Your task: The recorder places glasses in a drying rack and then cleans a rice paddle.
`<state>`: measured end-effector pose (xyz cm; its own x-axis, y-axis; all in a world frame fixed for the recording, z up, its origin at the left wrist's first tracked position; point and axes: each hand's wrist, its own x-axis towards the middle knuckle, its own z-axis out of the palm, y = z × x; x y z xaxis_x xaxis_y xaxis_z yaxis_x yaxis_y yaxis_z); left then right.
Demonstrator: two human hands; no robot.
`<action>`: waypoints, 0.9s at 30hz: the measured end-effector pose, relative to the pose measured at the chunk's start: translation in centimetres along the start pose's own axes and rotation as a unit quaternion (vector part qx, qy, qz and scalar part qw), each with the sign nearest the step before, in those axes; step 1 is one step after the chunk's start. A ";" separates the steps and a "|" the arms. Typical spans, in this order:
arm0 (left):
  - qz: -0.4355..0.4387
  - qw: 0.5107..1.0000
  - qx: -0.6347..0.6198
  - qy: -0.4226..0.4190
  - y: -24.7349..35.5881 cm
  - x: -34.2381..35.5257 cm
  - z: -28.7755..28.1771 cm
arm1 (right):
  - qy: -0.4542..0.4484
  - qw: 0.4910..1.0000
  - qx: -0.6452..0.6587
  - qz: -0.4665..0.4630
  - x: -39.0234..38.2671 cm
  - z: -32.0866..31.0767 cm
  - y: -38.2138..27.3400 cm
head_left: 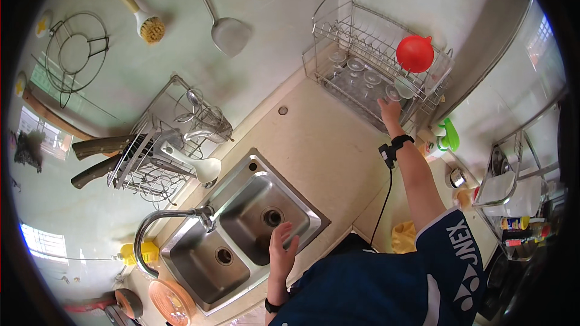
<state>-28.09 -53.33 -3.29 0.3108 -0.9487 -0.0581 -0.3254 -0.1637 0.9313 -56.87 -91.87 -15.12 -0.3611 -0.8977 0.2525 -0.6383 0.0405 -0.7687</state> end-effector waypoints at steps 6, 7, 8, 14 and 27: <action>0.034 0.998 0.051 0.012 -0.9 -1.3 -0.8 | -0.011 0.995 -0.047 -0.090 1.5 3.2 3.9; 0.016 0.999 0.012 0.027 -1.0 -1.5 -0.6 | -0.079 0.995 -0.007 -0.064 1.2 2.1 2.1; 0.009 0.999 0.014 0.027 -0.8 -1.6 -0.6 | -0.057 0.994 -0.073 -0.061 1.5 1.8 2.7; -0.011 0.995 -0.032 0.091 -1.0 -4.4 -2.9 | -0.057 0.987 -0.133 -0.077 9.3 2.9 12.2; -0.189 0.729 -0.149 0.641 -13.5 -26.7 -24.2 | -0.176 0.970 0.138 -0.095 -12.2 1.5 -6.1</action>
<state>-10.42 -19.24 -5.57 0.9691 0.2128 -0.1247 0.1489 -0.1015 0.9836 -47.50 -81.82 -14.41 0.0303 -0.9735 0.2267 -0.4466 -0.2161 -0.8683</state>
